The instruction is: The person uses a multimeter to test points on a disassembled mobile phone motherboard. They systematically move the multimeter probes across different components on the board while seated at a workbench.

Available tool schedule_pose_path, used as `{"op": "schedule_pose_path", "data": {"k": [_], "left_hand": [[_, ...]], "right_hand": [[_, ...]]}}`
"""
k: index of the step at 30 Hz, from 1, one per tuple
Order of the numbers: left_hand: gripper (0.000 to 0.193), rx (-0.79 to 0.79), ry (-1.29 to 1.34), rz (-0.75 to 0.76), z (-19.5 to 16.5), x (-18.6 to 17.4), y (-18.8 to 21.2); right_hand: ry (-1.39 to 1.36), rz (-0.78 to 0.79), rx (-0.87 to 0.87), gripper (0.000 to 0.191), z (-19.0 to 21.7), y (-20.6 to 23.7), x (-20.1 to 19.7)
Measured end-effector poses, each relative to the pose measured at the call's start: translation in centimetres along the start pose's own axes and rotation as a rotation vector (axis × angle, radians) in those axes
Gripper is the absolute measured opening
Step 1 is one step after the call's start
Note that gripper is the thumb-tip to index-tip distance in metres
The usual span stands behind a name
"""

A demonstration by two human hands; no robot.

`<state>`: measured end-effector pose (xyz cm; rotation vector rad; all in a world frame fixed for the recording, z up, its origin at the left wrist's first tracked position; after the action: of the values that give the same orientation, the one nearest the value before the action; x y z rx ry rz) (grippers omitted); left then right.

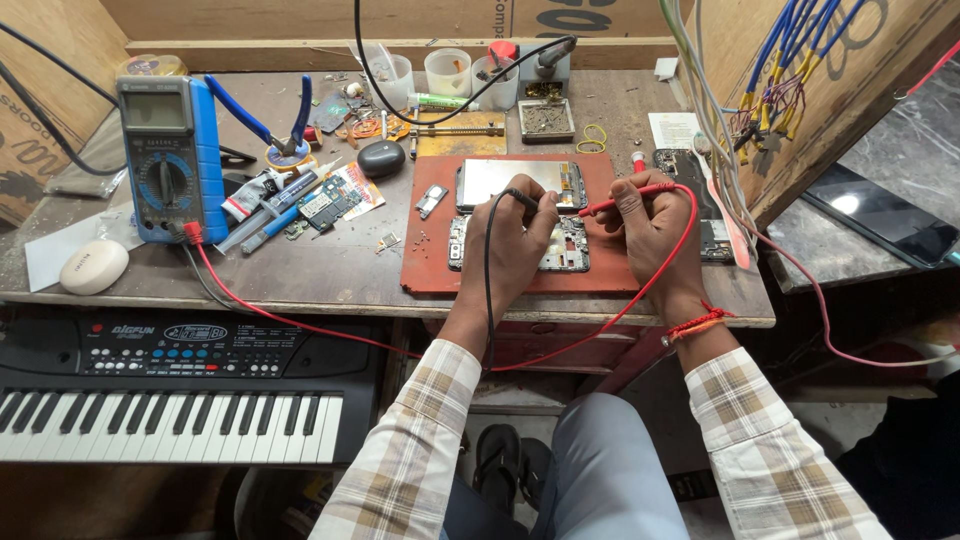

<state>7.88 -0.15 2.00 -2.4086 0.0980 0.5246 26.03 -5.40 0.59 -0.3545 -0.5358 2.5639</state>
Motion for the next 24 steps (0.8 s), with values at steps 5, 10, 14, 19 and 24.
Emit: {"op": "schedule_pose_path", "data": {"k": [5, 10, 14, 19, 24], "left_hand": [[0.021, -0.003, 0.018, 0.003, -0.01, 0.01, 0.00], [0.021, 0.027, 0.014, -0.020, -0.04, -0.01, 0.01], [0.020, 0.005, 0.035, -0.007, -0.05, 0.10, 0.03], [0.020, 0.027, 0.032, -0.015, -0.04, 0.03, 0.04], [0.020, -0.017, 0.044, 0.032, -0.15, -0.03, 0.03]], "right_hand": [[0.038, -0.018, 0.003, 0.032, -0.10, -0.02, -0.09], [0.031, -0.026, -0.006, 0.030, -0.14, -0.06, -0.13], [0.010, -0.021, 0.009, 0.030, -0.39, -0.13, -0.20], [-0.014, -0.015, -0.002, 0.031, -0.65, -0.23, -0.27], [-0.013, -0.040, 0.023, 0.031, -0.69, -0.11, -0.32]]}}
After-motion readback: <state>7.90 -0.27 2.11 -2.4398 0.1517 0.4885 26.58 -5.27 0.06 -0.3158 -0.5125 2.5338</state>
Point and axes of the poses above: each hand's wrist, its own y-axis away from the middle knuckle, its own x-axis out of the palm, z = x × y, the point moved 1 cm from there along -y, towards the middle knuckle, and after that the axes turned 4 degrees about -z, right-handed, at the moved point
